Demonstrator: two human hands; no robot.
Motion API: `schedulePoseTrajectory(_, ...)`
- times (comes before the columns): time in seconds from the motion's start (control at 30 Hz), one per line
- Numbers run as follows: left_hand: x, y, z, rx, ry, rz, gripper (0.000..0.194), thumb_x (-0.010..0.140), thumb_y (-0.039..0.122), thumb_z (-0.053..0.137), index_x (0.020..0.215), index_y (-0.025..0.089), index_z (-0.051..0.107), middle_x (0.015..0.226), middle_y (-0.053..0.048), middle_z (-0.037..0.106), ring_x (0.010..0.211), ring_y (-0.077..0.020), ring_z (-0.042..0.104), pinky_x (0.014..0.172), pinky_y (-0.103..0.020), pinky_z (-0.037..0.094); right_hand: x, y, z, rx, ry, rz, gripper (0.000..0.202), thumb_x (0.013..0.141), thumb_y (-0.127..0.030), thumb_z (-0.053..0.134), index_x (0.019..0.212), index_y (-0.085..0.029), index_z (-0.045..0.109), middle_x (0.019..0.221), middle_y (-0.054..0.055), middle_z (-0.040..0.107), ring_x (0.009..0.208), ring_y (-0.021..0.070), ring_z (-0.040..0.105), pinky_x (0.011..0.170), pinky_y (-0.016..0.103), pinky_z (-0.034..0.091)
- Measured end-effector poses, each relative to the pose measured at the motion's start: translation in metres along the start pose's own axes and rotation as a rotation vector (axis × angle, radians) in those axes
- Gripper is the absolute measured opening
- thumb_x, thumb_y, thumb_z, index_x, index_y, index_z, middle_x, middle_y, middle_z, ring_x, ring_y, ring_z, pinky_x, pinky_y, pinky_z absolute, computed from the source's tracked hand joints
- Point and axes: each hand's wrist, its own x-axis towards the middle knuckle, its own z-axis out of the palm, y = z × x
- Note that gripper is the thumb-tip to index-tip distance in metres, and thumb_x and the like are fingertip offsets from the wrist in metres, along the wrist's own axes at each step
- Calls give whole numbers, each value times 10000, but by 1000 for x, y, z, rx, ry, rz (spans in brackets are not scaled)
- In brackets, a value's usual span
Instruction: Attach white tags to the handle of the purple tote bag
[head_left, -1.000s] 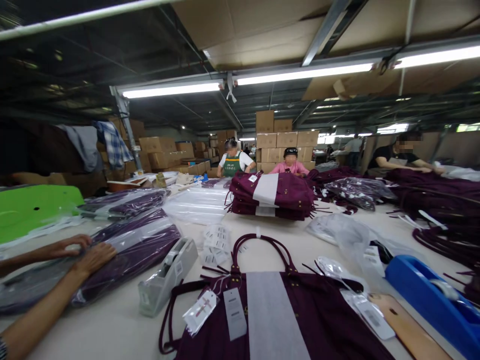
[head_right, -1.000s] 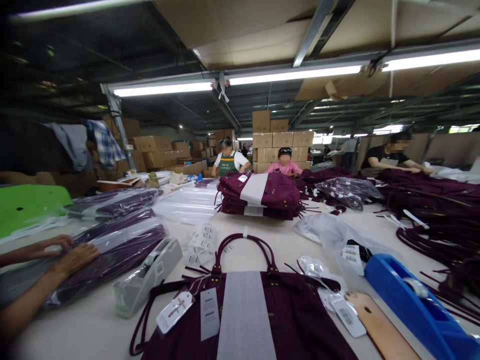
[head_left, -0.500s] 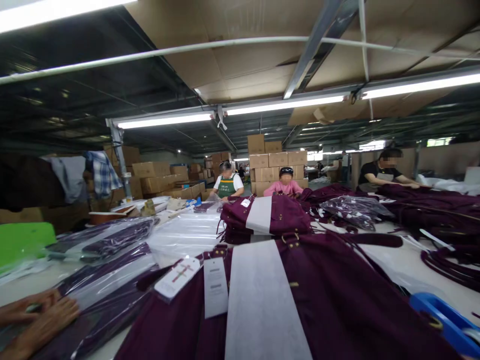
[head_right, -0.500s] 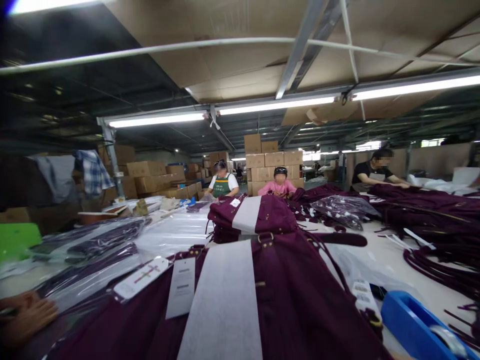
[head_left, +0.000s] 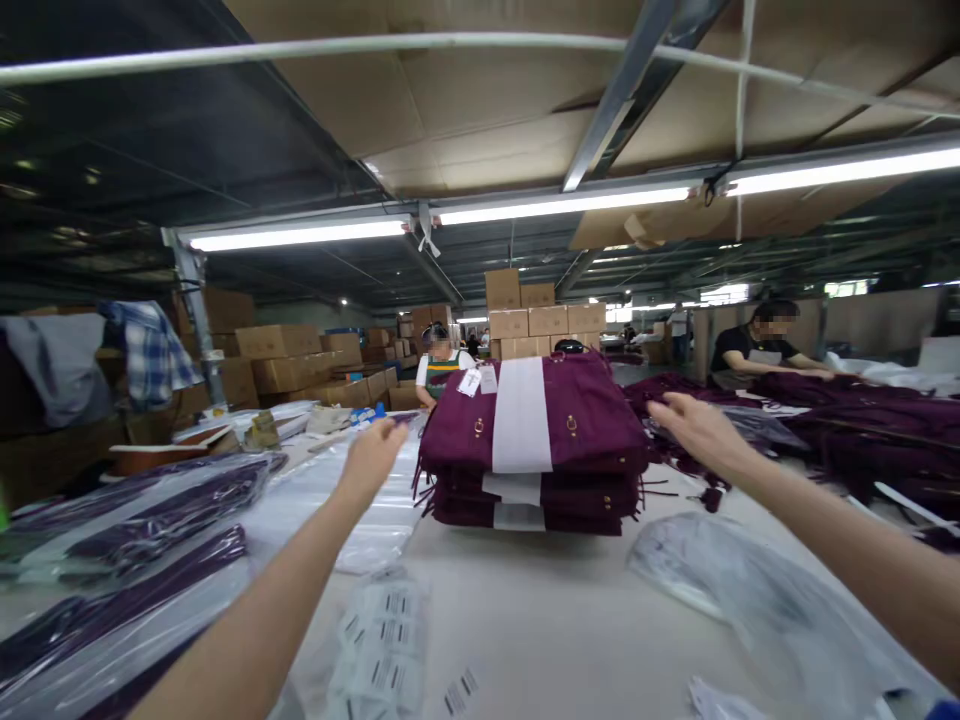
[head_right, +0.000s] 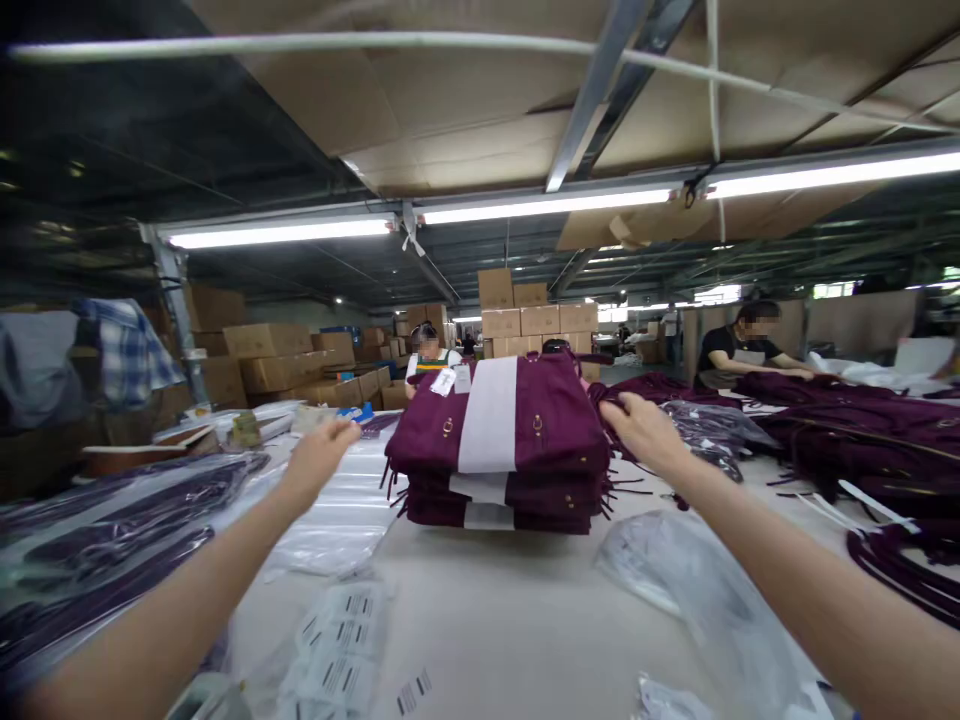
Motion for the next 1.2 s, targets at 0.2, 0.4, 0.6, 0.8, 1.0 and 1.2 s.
schedulePoseTrajectory(0.2, -87, -79, 92, -158, -368, -444, 301, 592, 449, 605, 628, 165, 513, 592, 0, 502, 673, -173, 527, 592, -276, 426, -80, 32, 112, -499, -89, -693, 678, 662, -300, 667, 1267, -149, 402, 1321, 153, 415, 1217, 294, 353, 1014, 503, 235)
schedulePoseTrajectory(0.4, -89, -56, 160, -495, -467, -722, 389, 704, 515, 550, 812, 147, 484, 821, -56, 499, 702, -142, 524, 514, -235, 458, -77, 54, 170, -637, -19, -682, 961, 490, -316, 804, 1307, -122, 335, 1365, 220, 317, 1271, 367, 225, 1021, 585, 116)
schedulePoseTrajectory(0.6, -30, -28, 227, -389, -421, -649, 378, 815, 488, 393, 933, 136, 469, 954, -117, 536, 610, -153, 581, 446, -246, 479, -42, 68, 184, -684, -38, -746, 815, 602, -207, 714, 1319, -167, 328, 1358, 214, 329, 1263, 379, 239, 1001, 553, 208)
schedulePoseTrajectory(0.8, 19, -25, 264, -246, -414, -648, 378, 835, 431, 355, 1057, 141, 450, 896, -133, 579, 508, -185, 593, 392, -266, 432, 1, 75, 208, -718, -122, -674, 716, 682, -199, 643, 1322, -148, 326, 1348, 214, 348, 1243, 366, 284, 953, 531, 284)
schedulePoseTrajectory(1.0, -27, -16, 233, -191, -431, -585, 375, 813, 411, 414, 1000, 98, 498, 781, -109, 591, 523, -160, 575, 438, -254, 434, -14, 73, 193, -587, -173, -644, 816, 629, -338, 701, 1320, -130, 319, 1378, 215, 292, 1272, 366, 225, 990, 557, 205)
schedulePoseTrajectory(1.2, -159, 14, 85, -387, -584, -338, 351, 540, 469, 668, 827, 267, 651, 747, -74, 633, 798, -278, 600, 648, -398, 495, -82, 34, 145, -217, -192, -456, 385, 794, -326, 503, 1122, -126, 533, 1271, 177, 457, 1196, 322, 384, 963, 519, 329)
